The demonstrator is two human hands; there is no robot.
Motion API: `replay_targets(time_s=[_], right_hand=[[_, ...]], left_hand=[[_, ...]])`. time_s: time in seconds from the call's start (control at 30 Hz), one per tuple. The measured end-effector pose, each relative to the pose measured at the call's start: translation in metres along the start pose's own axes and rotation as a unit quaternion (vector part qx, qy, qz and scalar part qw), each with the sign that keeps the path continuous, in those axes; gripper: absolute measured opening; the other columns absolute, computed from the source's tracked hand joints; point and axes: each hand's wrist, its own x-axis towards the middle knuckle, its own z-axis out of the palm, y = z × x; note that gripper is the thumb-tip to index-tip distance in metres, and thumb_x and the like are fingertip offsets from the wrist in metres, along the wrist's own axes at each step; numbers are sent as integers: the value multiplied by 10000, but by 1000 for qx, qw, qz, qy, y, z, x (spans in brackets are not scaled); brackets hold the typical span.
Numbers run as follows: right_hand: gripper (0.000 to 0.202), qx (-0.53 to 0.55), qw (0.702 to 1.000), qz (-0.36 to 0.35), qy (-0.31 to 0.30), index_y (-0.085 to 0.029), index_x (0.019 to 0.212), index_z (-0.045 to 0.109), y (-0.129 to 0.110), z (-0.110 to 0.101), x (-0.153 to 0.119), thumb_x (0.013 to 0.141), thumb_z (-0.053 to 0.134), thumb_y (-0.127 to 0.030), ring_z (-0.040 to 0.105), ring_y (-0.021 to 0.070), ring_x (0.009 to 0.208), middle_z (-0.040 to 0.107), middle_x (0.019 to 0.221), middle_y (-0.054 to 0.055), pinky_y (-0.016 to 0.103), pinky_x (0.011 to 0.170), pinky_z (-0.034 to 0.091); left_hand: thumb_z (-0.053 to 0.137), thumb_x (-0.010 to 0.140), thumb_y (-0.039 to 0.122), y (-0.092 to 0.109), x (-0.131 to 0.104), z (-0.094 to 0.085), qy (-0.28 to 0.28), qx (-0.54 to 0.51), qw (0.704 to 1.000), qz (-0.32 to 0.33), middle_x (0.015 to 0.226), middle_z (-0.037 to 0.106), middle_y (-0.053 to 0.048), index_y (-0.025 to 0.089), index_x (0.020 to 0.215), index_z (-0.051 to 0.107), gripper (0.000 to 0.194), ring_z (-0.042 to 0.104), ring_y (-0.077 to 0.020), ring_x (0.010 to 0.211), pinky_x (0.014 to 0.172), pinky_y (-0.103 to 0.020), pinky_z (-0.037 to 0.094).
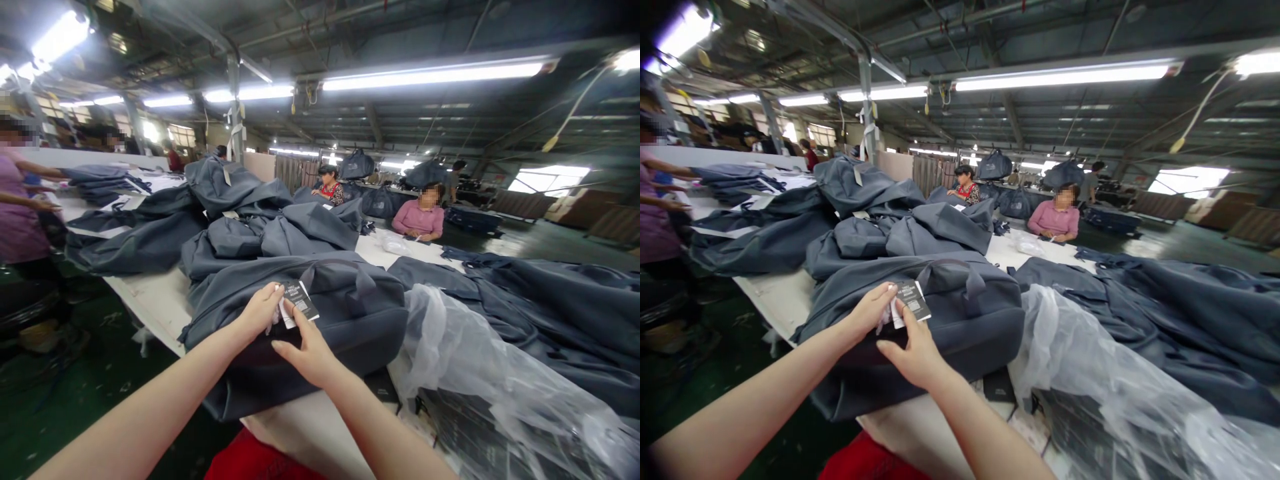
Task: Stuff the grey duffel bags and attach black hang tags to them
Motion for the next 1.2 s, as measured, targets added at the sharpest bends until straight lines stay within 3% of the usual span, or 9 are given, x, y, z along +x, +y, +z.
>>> replay_targets(time_s=[0.17,0.3,0.47,0.67,0.8,0.9,1.03,1.13,1.2], right_hand=[[667,97,995,1,19,-243,1385,492,6,-8,5,745,678,-280,460,275,1288,512,1399,78,457,1103,328],[577,157,984,-24,78,-289,1317,570,18,-7,10,746,639,-245,395,272,1337,495,1419,22,450,1156,233],[478,302,949,-30,86,-261,1300,590,33,-5,31,831,552,-348,366,254,1366,510,1413,3,454,1178,178],[492,425,902,-37,69,-261,1302,583,16,4,41,870,538,-492,344,209,1387,476,1440,-15,396,1190,190],[586,460,886,31,48,-287,1360,522,5,10,41,852,502,-577,362,232,1378,450,1456,-25,430,1142,303],[610,430,900,53,36,-281,1381,499,4,9,40,852,484,-585,419,252,1334,464,1449,-6,433,1082,383],[703,391,917,80,13,-235,1401,478,5,6,39,878,328,-681,502,283,1238,468,1447,41,438,951,482],[702,404,912,66,3,-215,1358,529,4,5,38,906,259,-679,482,266,1269,505,1416,44,442,1035,414],[655,419,907,47,-5,-217,1301,586,3,6,39,927,262,-646,454,249,1304,527,1397,39,443,1116,317]], left_hand=[[489,855,467,4,-2,-4,-36,38,998,15,628,574,18,200,747,545,294,525,-141,583,574,-249,420],[426,884,491,6,-7,-4,-61,32,997,19,577,572,24,200,826,534,317,509,-138,511,517,-244,396],[433,892,500,11,-16,-8,-97,-8,995,6,493,576,22,184,926,516,329,537,-142,487,513,-231,408],[526,787,438,14,-27,6,-96,-119,987,-58,571,603,14,157,979,525,341,421,-92,382,391,-212,326],[604,703,266,9,-32,20,-51,-63,996,-31,680,649,18,183,1079,566,387,538,-109,501,489,-220,426],[559,714,191,5,-34,22,-68,16,998,-4,685,668,8,185,948,614,241,607,-137,579,590,-248,481],[576,716,199,6,-34,18,-110,42,993,-3,586,647,2,179,765,634,78,591,-151,513,557,-264,464],[601,698,224,7,-35,16,-101,39,994,-11,560,637,-2,180,685,637,59,577,-155,500,540,-265,452],[610,679,241,7,-36,16,-52,36,998,-17,564,626,-7,178,645,622,72,569,-153,525,545,-259,442]])
